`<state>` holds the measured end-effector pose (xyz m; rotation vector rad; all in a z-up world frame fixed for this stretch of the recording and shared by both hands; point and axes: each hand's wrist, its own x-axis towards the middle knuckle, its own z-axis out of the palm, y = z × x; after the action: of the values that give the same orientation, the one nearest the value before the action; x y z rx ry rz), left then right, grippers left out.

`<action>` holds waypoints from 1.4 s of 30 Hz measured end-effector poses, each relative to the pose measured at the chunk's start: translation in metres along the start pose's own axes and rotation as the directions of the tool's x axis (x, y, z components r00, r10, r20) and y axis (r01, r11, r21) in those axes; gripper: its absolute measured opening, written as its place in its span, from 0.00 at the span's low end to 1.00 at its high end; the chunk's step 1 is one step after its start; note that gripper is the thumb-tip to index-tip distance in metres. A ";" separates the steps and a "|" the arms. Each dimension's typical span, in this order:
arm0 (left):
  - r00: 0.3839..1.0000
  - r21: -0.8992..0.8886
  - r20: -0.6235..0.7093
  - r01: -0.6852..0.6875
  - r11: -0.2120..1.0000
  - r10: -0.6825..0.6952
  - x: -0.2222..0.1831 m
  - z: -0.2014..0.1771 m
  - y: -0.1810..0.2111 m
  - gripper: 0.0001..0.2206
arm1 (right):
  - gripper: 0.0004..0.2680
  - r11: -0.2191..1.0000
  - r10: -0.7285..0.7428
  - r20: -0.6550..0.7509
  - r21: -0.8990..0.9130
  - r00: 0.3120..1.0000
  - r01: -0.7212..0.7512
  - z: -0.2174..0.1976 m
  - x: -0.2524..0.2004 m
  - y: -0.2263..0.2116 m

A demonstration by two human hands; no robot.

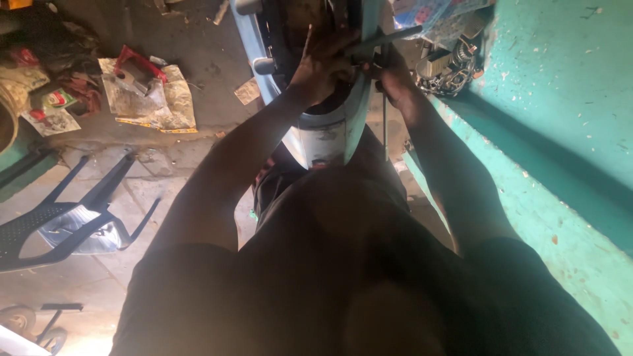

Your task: The person works on the internal components of a motorcycle using a T-handle wrench and a screwdriver, removing and replacing parts within the engine compartment and under-seat area.

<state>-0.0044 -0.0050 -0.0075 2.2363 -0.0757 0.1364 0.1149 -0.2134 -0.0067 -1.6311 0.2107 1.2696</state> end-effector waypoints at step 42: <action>0.506 0.488 0.644 0.307 0.817 -0.574 0.205 0.062 0.082 0.20 | 0.12 0.976 -0.193 0.143 0.130 0.971 0.174 -0.010 0.019 0.028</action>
<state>0.1951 -0.1061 0.0435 2.3819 0.0817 -1.2160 0.1113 -0.2266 -0.0388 -1.4108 0.0358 1.2119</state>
